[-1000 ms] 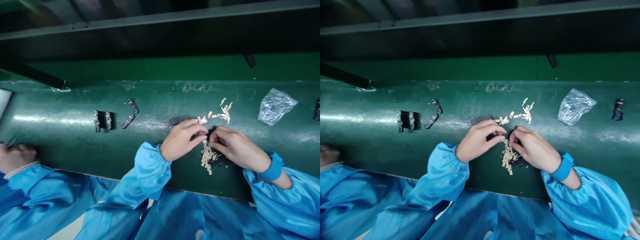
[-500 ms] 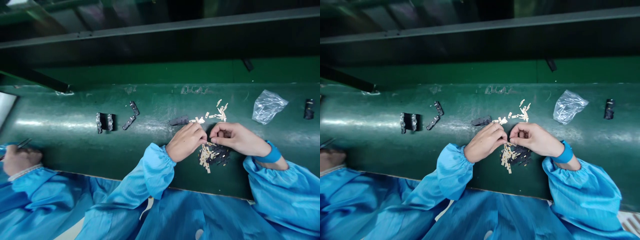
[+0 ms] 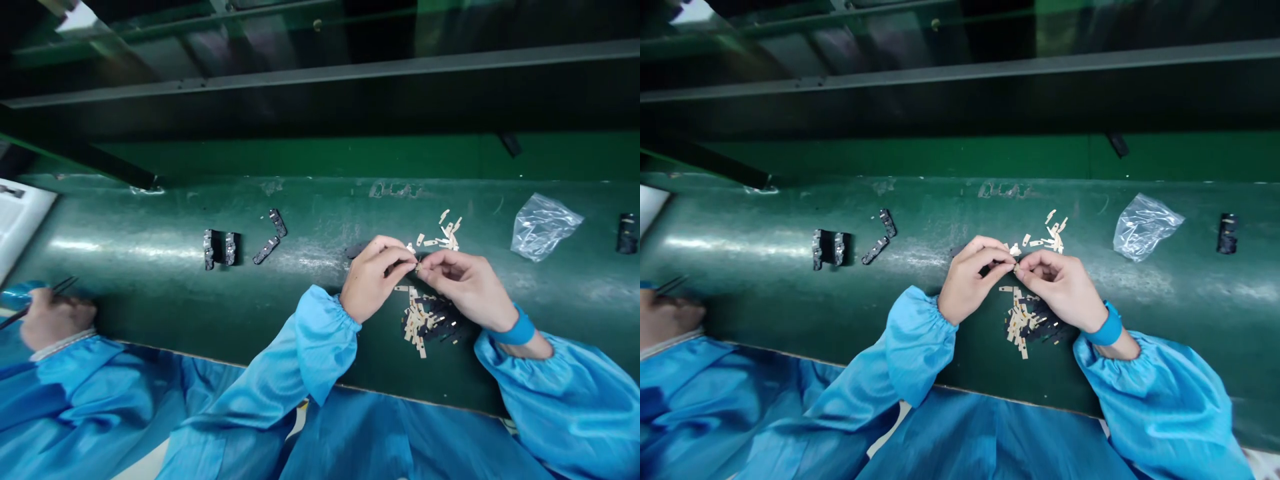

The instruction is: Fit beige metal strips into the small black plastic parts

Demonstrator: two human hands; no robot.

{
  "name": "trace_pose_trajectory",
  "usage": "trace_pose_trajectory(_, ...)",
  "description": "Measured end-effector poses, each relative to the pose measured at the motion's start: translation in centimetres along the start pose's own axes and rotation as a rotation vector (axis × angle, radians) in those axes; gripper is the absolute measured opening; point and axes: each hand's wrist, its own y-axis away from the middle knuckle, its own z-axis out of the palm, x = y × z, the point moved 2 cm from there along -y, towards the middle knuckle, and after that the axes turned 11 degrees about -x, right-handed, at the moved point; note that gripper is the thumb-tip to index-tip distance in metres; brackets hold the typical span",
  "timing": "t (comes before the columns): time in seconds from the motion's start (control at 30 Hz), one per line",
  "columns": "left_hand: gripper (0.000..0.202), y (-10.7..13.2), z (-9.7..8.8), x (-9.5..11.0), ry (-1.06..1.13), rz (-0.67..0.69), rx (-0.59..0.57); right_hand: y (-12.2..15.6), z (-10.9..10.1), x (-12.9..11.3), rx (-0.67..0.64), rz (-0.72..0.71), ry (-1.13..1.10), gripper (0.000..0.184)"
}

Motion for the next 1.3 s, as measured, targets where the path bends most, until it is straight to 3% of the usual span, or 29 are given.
trace_pose_trajectory(0.13,0.015,0.3,0.4,0.3,-0.132,0.078,0.035,0.1,0.7,0.7,0.143,0.012,0.029,0.028)
trace_pose_trajectory(0.27,0.014,0.3,0.5,0.1,-0.196,0.094,0.046,0.1,1.0,0.8,0.164,0.043,0.026,0.028)
trace_pose_trajectory(0.43,0.013,0.2,0.1,-0.1,-0.125,-0.004,0.071,0.0,0.7,0.3,0.129,0.011,0.064,0.025)
trace_pose_trajectory(0.57,0.013,0.2,-0.7,0.3,-0.221,-0.128,0.154,-0.2,-0.5,-0.2,0.223,-0.026,0.119,0.017)
trace_pose_trajectory(0.73,0.007,0.2,-0.7,0.2,-0.313,-0.067,0.062,-0.2,-1.0,-0.2,0.159,-0.075,0.276,0.008)
trace_pose_trajectory(0.87,0.030,0.2,-0.3,0.0,-0.189,-0.063,-0.036,0.0,-0.7,-0.5,0.104,-0.147,0.469,0.007)
trace_pose_trajectory(1.0,0.015,0.1,-0.1,0.1,-0.114,-0.027,-0.118,0.1,-0.3,-0.9,0.053,-0.213,0.572,0.008)
trace_pose_trajectory(1.17,0.004,-0.1,-0.1,0.2,-0.120,-0.072,-0.067,0.6,-0.1,-1.4,0.293,-0.326,0.638,0.005)
trace_pose_trajectory(1.3,0.006,0.1,-0.1,0.3,-0.105,-0.050,-0.028,0.6,0.5,-1.2,0.208,-0.292,0.585,0.005)
